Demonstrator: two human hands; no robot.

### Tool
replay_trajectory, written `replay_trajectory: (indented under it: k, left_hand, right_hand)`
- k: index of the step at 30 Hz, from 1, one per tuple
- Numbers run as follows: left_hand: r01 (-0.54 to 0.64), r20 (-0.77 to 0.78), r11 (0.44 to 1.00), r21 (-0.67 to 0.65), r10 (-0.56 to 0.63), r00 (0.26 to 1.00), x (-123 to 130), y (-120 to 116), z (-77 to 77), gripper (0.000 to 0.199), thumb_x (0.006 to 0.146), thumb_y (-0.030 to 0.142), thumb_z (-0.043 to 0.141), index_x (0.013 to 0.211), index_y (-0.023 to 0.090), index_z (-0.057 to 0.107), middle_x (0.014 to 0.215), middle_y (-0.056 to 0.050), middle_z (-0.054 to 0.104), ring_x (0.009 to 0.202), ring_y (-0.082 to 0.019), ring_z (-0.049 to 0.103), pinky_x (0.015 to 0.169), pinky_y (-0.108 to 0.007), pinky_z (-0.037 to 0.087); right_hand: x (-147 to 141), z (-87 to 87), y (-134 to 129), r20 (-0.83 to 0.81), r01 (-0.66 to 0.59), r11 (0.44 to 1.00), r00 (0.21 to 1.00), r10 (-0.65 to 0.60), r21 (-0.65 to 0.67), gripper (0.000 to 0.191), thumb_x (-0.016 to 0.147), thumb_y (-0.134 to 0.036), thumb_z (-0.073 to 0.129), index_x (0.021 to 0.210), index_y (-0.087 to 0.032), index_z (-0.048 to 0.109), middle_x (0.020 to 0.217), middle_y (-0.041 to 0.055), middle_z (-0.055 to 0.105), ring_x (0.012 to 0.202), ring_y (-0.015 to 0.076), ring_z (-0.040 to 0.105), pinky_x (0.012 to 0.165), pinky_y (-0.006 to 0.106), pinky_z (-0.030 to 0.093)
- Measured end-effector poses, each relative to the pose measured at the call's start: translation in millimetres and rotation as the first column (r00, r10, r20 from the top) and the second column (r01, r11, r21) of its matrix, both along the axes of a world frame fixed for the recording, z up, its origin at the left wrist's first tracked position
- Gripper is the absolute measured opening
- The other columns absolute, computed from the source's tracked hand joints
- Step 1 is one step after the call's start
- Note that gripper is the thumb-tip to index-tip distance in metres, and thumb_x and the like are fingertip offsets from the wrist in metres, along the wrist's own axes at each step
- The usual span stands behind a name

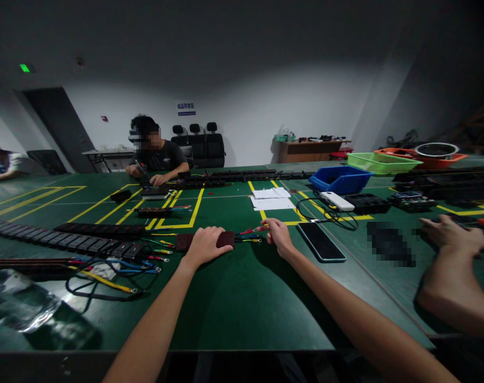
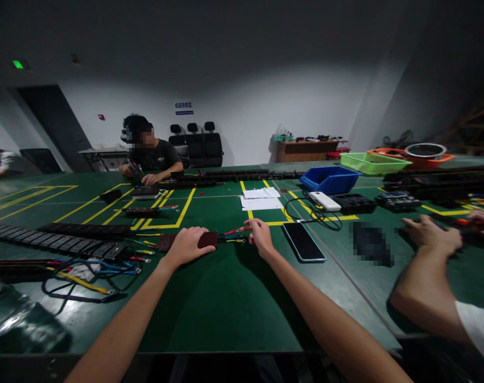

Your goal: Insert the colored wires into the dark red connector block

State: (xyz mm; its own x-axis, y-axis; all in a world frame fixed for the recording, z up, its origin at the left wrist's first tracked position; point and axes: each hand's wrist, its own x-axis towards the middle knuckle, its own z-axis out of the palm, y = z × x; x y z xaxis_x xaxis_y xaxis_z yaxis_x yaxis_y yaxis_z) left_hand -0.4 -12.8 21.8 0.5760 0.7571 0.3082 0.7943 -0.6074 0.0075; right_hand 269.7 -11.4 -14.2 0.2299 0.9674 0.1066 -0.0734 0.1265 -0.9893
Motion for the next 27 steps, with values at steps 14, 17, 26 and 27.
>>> replay_trajectory:
  k: [14,17,26,27]
  left_hand:
    - [0.004,-0.005,1.0,0.009,-0.004,1.0,0,0,0.1,0.059,0.088,0.072,0.049,0.115,0.021,0.061,0.107,-0.009,0.068,0.098,-0.027,0.062,0.082,-0.037,0.042]
    - [0.006,-0.007,1.0,0.007,-0.006,1.0,0,0,-0.2,0.059,0.089,0.072,0.048,0.116,0.021,0.06,0.108,-0.008,0.068,0.098,-0.027,0.062,0.082,-0.037,0.042]
    - [-0.005,-0.01,1.0,0.007,0.005,1.0,0,0,-0.8,0.06,0.088,0.072,0.049,0.117,0.021,0.06,0.11,-0.009,0.068,0.101,-0.028,0.062,0.084,-0.038,0.042]
    - [-0.004,-0.009,1.0,0.007,0.004,1.0,1,0,-0.7,0.06,0.088,0.072,0.049,0.117,0.021,0.06,0.11,-0.009,0.068,0.101,-0.028,0.062,0.084,-0.038,0.042]
  right_hand:
    - [2,3.7,-3,0.346,0.065,0.994,0.938,-0.032,-0.085,0.034,0.09,-0.042,0.045,0.079,-0.016,0.065,0.07,0.0063,0.073,0.037,0.0104,0.049,0.04,0.023,0.037]
    - [4,8.2,-7,0.521,0.134,0.985,0.851,-0.06,-0.106,0.038,0.094,-0.043,0.041,0.081,-0.018,0.067,0.078,0.0041,0.076,0.044,0.0109,0.056,0.049,0.023,0.042]
    - [11,8.5,-2,0.586,0.031,0.972,0.802,0.116,-0.234,0.051,0.099,-0.05,0.03,0.09,-0.017,0.069,0.066,0.0031,0.074,0.044,0.011,0.057,0.052,0.022,0.041]
    - [11,7.3,-2,0.584,0.047,0.975,0.806,0.091,-0.216,0.051,0.099,-0.05,0.032,0.088,-0.017,0.069,0.068,0.0032,0.074,0.044,0.0108,0.057,0.052,0.022,0.041]
